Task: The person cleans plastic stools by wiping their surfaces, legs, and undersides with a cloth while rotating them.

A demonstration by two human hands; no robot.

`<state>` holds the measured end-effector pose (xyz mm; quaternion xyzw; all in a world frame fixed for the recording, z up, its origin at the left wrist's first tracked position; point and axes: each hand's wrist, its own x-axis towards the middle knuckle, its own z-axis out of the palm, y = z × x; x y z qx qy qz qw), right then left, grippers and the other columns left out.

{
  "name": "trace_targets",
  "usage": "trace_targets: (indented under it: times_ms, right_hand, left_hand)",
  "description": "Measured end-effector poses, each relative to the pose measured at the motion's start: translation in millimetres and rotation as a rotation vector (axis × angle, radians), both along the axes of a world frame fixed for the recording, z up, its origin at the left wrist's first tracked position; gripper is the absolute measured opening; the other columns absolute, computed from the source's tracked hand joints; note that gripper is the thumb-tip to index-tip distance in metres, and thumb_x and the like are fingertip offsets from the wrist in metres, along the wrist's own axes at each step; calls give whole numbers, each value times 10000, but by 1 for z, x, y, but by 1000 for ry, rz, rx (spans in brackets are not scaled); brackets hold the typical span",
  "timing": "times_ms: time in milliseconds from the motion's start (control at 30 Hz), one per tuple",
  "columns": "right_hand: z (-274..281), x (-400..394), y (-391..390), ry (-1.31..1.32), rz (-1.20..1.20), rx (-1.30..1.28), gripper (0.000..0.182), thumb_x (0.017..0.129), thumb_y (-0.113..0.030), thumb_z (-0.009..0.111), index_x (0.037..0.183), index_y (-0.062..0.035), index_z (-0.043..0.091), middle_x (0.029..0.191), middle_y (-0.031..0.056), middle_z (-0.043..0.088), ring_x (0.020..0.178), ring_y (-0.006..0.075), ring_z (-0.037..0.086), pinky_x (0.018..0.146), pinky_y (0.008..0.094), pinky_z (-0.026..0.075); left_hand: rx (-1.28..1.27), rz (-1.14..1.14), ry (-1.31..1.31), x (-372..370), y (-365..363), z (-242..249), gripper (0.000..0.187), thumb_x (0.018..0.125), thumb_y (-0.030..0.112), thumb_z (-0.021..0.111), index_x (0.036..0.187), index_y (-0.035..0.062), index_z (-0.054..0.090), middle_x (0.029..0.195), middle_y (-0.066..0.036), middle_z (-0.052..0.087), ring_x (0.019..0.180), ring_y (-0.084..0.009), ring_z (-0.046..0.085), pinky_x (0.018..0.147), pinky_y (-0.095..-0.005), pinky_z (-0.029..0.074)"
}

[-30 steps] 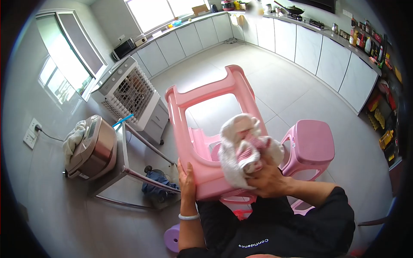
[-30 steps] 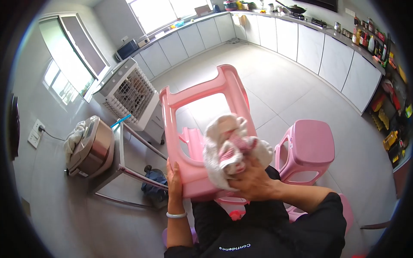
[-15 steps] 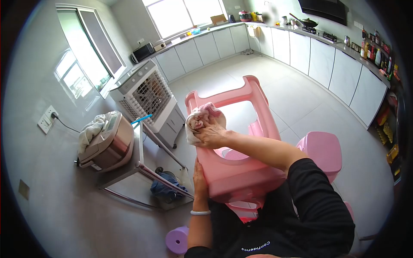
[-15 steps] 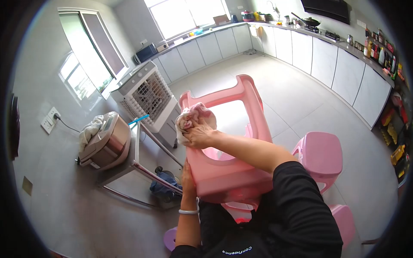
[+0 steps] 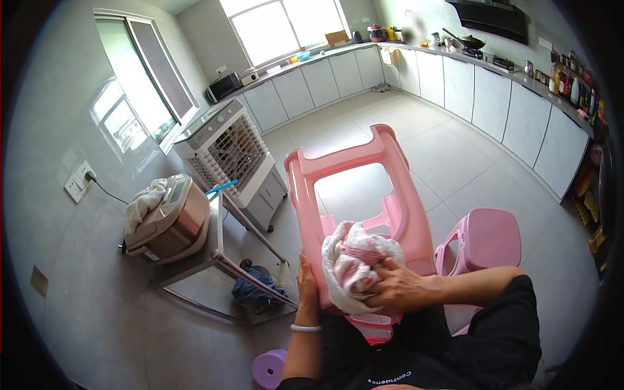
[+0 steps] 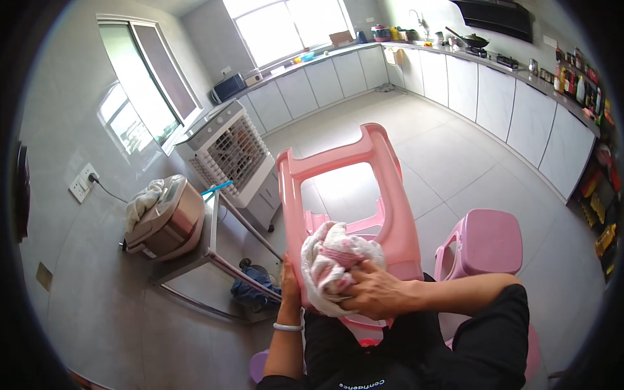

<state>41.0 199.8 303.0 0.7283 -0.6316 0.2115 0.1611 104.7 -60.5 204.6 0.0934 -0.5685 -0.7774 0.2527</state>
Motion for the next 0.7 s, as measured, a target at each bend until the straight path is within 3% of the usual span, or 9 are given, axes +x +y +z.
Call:
trace_targets:
  times_ms: [100, 233, 333, 433, 533, 567, 700]
  right_hand:
    - [3, -10, 34, -5, -198, -73, 498, 687, -270, 767, 1173, -170, 730, 1247, 42, 671, 1158, 339, 600, 1071, 556, 354]
    - [-29, -47, 71, -121, -492, -196, 450, 762, -196, 690, 1206, -126, 709, 1273, 148, 645, 1212, 382, 562, 1056, 542, 359]
    - [-34, -56, 78, -239, -586, -236, 417, 784, -194, 671, 1189, -103, 704, 1256, 182, 638, 1189, 406, 558, 1014, 524, 381]
    - [-34, -63, 75, -240, -584, -268, 396, 793, -190, 659, 1174, -90, 699, 1239, 195, 637, 1167, 421, 560, 984, 512, 397]
    - [-29, -80, 66, -241, -592, -273, 388, 795, -189, 657, 1168, -88, 696, 1235, 195, 636, 1163, 420, 562, 980, 510, 405]
    - [-33, -94, 64, -237, -606, -276, 387, 794, -188, 659, 1167, -90, 696, 1235, 194, 635, 1164, 422, 560, 981, 512, 407]
    - [-39, -166, 48, -218, -586, -317, 388, 791, -182, 678, 1171, -105, 698, 1239, 183, 645, 1180, 415, 565, 1026, 514, 417]
  left_hand:
    - [-8, 6, -28, 1, 2, 5, 648, 1079, 470, 407, 1513, -9, 367, 1410, -154, 527, 1236, -224, 553, 1049, -358, 468]
    - [78, 9, -38, -2, 0, 3, 586, 1062, 351, 524, 1504, -9, 387, 1365, -133, 550, 1159, -190, 580, 998, -341, 498]
    - [-53, 29, -138, -4, -4, 18, 635, 1011, 293, 608, 1514, -14, 371, 1424, -190, 496, 1219, -230, 557, 1031, -381, 474]
    - [-760, 379, -236, -9, 9, 38, 708, 941, 341, 674, 1517, 32, 403, 1512, -284, 375, 1330, -358, 482, 1091, -445, 416]
    - [-1182, 343, -489, -14, 31, 56, 701, 893, 405, 699, 1493, 115, 482, 1553, -359, 247, 1389, -489, 377, 1136, -496, 349]
    - [-1118, 364, -438, -18, 34, 52, 630, 881, 474, 692, 1440, 210, 566, 1552, -373, 242, 1381, -541, 361, 1146, -489, 341]
    - [-1151, 354, -436, -23, 33, 42, 586, 876, 534, 672, 1382, 244, 618, 1564, -362, 238, 1432, -534, 286, 1126, -579, 328]
